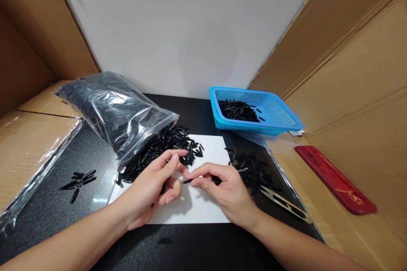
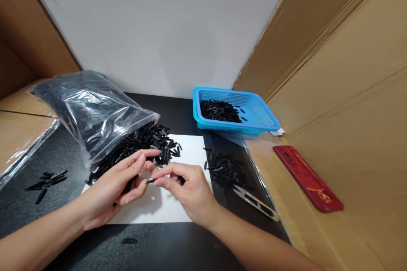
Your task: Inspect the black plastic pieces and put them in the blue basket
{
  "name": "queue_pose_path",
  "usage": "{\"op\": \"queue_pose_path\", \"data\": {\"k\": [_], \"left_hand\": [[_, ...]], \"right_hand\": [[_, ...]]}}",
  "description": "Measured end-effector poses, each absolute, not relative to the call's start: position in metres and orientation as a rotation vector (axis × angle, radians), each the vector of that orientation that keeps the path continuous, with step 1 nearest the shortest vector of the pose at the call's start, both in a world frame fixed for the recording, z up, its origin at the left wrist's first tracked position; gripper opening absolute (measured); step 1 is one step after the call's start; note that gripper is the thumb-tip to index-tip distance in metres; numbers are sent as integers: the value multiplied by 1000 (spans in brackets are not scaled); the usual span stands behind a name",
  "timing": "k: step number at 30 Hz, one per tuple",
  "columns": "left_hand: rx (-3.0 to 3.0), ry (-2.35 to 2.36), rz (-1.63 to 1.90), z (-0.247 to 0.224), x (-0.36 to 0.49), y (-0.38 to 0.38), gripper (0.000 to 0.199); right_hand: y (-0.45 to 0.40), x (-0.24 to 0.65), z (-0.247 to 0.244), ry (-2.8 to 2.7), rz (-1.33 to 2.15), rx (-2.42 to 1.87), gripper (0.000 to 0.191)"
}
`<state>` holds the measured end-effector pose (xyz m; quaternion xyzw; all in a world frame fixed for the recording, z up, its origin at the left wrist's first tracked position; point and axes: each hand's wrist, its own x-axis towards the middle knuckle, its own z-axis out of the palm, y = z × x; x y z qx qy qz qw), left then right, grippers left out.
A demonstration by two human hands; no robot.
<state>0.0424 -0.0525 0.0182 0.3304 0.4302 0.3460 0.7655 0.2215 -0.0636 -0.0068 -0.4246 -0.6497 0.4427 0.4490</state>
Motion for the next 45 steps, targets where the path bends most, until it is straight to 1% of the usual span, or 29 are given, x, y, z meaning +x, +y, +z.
{"op": "queue_pose_path", "data": {"k": [2, 5, 9, 11, 13, 14, 17, 19, 20, 26, 27, 30, 31, 35, 40, 45], "left_hand": [[684, 997, 736, 17, 41, -49, 31], [644, 1023, 678, 18, 38, -48, 35], [621, 1036, 703, 22, 36, -49, 38], [588, 1058, 738, 24, 37, -49, 26], [543, 1057, 725, 25, 37, -49, 9], [523, 1043, 708, 25, 37, -49, 7], [499, 988, 662, 24, 37, -51, 30], [516, 954, 648, 23, 36, -52, 37], [527, 940, 635, 23, 36, -52, 36], [613, 920, 577, 25, 40, -55, 14], [646, 915, 563, 25, 40, -56, 15], [745, 888, 507, 27, 41, -58, 33], [768, 879, 490, 28, 41, -59, 35], [828, 841, 471, 28, 41, -61, 29], [842, 819, 500, 25, 41, -60, 28], [943, 790, 539, 21, 40, -60, 29]], "right_hand": [[-63, 222, -7, -1599, 971, -1015, 14], [-63, 224, -6, -1612, 775, -951, 12], [-65, 225, -5, -1613, 712, -920, 15], [-64, 226, -5, -1586, 734, -948, 19], [-64, 226, -4, -1562, 746, -975, 22], [-64, 226, -4, -1555, 747, -981, 24], [-63, 226, -4, -1546, 732, -981, 25], [-63, 226, -5, -1544, 720, -974, 24], [-63, 226, -5, -1544, 715, -970, 24], [-64, 227, -5, -1569, 685, -950, 24], [-64, 227, -4, -1577, 675, -947, 23], [-65, 226, -3, -1615, 637, -941, 24], [-65, 226, -3, -1631, 624, -939, 24], [-66, 225, -3, -1693, 592, -920, 24], [-66, 225, -4, -1679, 594, -930, 20], [-65, 225, -5, -1659, 695, -948, 17]]}}
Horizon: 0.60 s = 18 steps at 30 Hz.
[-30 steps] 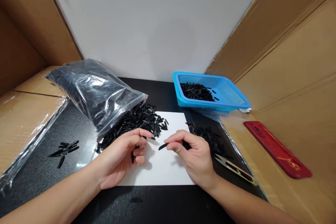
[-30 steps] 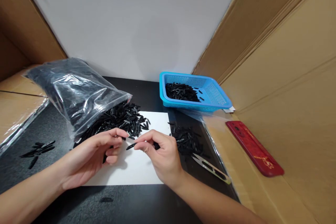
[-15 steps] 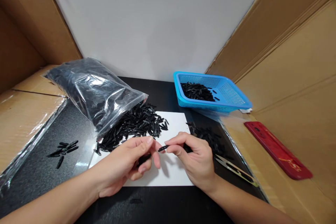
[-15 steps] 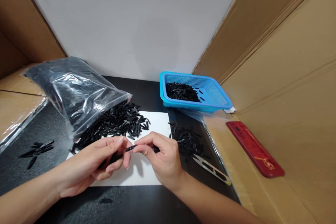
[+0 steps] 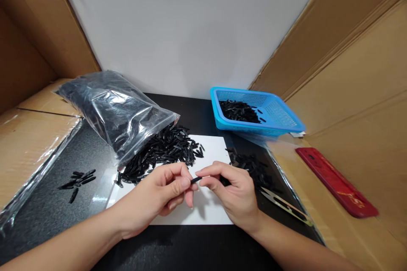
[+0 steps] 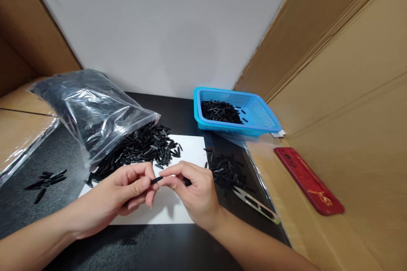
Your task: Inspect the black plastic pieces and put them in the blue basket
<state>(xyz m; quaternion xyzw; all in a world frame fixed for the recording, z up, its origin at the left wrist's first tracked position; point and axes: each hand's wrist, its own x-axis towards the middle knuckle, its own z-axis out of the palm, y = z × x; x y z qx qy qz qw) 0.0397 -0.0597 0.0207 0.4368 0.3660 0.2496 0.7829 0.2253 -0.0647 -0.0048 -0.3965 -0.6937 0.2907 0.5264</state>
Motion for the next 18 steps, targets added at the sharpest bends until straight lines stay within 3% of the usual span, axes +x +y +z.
{"op": "queue_pose_path", "data": {"k": [7, 18], "left_hand": [[1150, 887, 530, 21, 38, -56, 32], [1196, 981, 604, 26, 39, -54, 21]], "right_hand": [[-64, 226, -4, -1609, 864, -1032, 28], [-61, 225, -3, -1515, 1034, -1113, 26]]}}
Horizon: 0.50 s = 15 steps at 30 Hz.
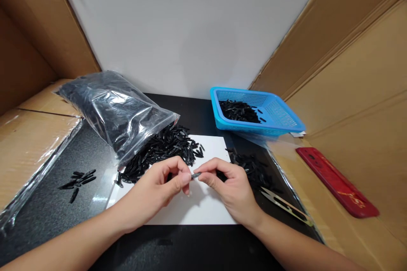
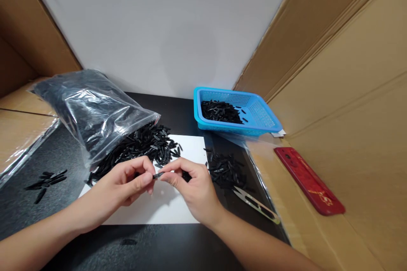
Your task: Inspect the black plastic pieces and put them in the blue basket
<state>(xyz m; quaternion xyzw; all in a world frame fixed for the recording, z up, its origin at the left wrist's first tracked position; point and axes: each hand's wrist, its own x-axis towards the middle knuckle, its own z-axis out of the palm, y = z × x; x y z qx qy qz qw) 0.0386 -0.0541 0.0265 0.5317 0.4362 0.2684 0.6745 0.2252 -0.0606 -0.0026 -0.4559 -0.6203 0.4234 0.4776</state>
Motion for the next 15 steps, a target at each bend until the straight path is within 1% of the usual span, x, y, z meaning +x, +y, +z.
{"op": "queue_pose_path", "data": {"k": [2, 3, 5, 6, 12, 15], "left_hand": [[1063, 953, 610, 26, 37, -54, 7], [1005, 938, 618, 26, 37, -54, 5], [934, 921, 631, 25, 35, -55, 17], [915, 925, 635, 25, 35, -55, 19], [855, 951, 661, 23, 38, -56, 21], [884, 932, 644, 22, 38, -56, 19]], "right_hand": [[-60, 226, -3, -1484, 1052, -1120, 26], [-59, 226, -3, -1471, 1068, -1119, 25], [-59, 226, -3, -1447, 1097, -1115, 25], [-59, 226, -3, -1437, 1105, -1112, 24], [-59, 225, -5, -1425, 1108, -1098, 24], [-59, 226, -7, -1437, 1072, -1116, 24]]}}
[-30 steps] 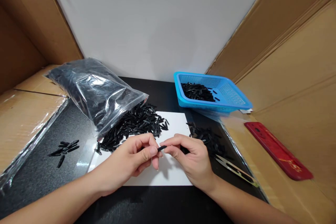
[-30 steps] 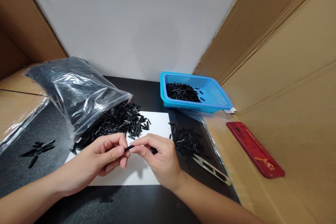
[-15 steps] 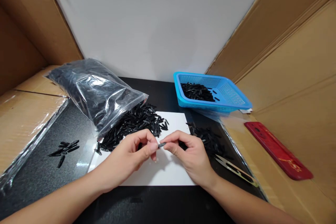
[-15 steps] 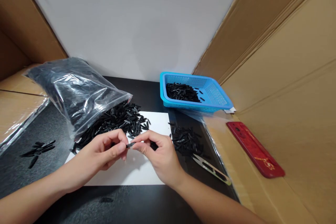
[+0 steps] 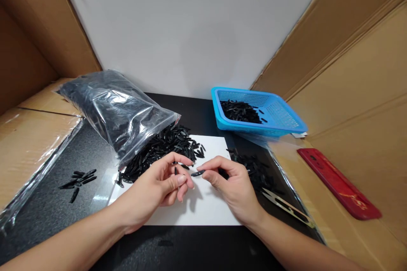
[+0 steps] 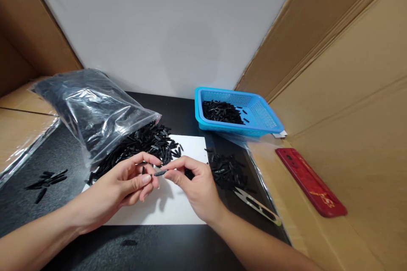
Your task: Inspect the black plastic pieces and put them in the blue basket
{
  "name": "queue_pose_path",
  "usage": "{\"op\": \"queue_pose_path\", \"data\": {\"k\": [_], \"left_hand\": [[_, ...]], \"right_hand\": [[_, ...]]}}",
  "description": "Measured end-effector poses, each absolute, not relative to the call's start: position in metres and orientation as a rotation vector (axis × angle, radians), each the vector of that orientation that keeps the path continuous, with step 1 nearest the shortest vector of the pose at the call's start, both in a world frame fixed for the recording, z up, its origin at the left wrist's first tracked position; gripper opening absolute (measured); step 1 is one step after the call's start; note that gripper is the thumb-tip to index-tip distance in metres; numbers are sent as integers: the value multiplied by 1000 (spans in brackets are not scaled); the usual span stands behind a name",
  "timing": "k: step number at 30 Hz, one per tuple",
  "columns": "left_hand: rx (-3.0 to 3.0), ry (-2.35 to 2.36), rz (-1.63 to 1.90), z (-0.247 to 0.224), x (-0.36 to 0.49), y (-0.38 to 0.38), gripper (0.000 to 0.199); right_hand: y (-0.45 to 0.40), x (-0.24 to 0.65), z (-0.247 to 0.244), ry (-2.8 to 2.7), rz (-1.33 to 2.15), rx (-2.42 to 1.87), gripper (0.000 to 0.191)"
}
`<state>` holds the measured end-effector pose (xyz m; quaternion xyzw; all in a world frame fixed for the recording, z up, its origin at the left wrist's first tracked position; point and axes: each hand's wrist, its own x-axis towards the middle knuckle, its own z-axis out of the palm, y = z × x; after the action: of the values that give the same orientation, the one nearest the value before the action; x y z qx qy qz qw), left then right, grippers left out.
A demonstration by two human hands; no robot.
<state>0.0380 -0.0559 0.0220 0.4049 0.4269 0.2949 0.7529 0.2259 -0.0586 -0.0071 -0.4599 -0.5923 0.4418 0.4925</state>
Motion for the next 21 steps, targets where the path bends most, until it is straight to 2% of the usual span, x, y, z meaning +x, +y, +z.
{"op": "queue_pose_path", "data": {"k": [5, 10, 12, 14, 18, 21], "left_hand": [[1011, 906, 626, 21, 37, -53, 18], [1032, 893, 589, 24, 40, -55, 33], [1004, 878, 577, 25, 41, -56, 29], [962, 877, 562, 24, 41, -57, 16], [943, 906, 549, 23, 40, -58, 31], [974, 915, 564, 21, 39, -59, 41]], "right_hand": [[-59, 228, -7, -1456, 1046, -1120, 23], [-60, 225, -6, -1456, 1106, -1064, 16], [-61, 224, -6, -1433, 1151, -1061, 14], [-61, 223, -7, -1313, 1279, -1032, 14], [-58, 223, -6, -935, 1717, -833, 27], [-56, 223, -5, -943, 1799, -829, 38]]}}
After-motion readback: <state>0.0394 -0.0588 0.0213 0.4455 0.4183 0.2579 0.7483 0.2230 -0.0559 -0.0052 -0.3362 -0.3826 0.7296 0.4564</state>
